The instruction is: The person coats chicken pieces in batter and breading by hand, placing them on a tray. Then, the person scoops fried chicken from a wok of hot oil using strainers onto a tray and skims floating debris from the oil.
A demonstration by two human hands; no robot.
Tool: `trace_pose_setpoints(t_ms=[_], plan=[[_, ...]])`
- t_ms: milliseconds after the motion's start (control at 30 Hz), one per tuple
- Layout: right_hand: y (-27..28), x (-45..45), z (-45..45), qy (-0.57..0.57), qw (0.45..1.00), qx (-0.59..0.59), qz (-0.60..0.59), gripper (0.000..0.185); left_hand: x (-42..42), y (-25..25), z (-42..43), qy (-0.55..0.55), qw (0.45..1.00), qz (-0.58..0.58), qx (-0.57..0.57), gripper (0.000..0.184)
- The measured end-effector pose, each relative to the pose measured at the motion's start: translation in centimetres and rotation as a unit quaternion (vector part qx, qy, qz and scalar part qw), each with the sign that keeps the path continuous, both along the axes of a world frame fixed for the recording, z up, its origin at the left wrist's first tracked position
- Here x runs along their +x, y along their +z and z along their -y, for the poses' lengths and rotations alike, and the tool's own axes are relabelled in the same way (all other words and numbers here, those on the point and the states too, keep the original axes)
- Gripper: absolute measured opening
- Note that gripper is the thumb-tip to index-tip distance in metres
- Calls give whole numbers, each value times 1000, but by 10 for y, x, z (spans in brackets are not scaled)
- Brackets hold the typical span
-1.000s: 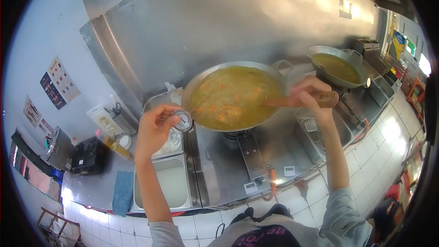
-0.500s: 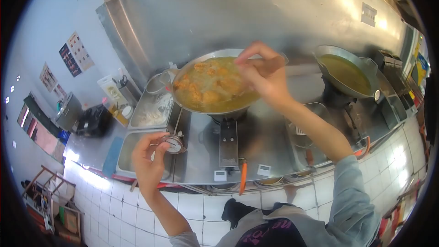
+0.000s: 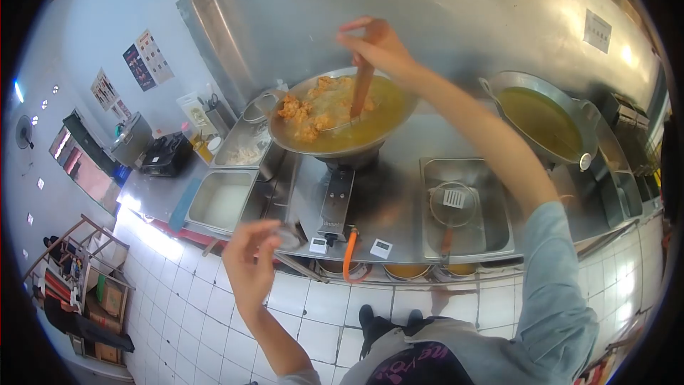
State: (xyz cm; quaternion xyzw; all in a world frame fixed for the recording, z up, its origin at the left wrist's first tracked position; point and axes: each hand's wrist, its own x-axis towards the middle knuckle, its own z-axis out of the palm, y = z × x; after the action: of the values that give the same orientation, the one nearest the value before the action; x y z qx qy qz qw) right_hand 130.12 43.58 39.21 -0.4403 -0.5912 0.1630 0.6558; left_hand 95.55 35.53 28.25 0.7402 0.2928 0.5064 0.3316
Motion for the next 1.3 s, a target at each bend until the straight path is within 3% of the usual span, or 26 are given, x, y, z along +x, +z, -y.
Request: trace_pose_setpoints(t_ms=[133, 367, 500, 567, 600, 700, 800, 933, 1067, 1233, 1300], plan=[[23, 26, -13, 14, 995, -81, 58, 52, 10, -4, 61, -30, 999, -39, -15, 18], [34, 26, -15, 31, 983, -134, 120, 55, 115, 5, 106, -215, 972, -89, -30, 21], [25, 25, -9, 36, 991, -110, 69, 58, 199, -14, 104, -360, 930, -65, 26, 26], [18, 21, -7, 26, 994, -98, 34, 56, 246, -21, 102, -367, 924, -81, 75, 24], [14, 20, -9, 19, 996, -77, 31, 55, 269, -32, 102, -356, 921, -99, 120, 22], [5, 16, -6, 12, 998, -53, -7, 52, 398, -188, 60, -380, 918, -51, 99, 22], [-9, 14, -23, -28, 1000, 6, 9, 50, 366, -45, 110, -418, 904, -84, 23, 21], [-12, 17, -17, -74, 996, 42, 8, 48, 360, -24, 100, -450, 879, -149, -51, 24], [-4, 16, -14, -60, 998, -12, -16, 46, 332, 14, 81, -384, 909, -159, 40, 22], [1, 6, -26, -52, 997, -50, -12, 44, 326, -7, 85, -289, 943, -139, 92, 24], [5, 5, -28, -61, 994, -87, 4, 41, 323, -24, 82, -296, 944, -67, 132, 24]])
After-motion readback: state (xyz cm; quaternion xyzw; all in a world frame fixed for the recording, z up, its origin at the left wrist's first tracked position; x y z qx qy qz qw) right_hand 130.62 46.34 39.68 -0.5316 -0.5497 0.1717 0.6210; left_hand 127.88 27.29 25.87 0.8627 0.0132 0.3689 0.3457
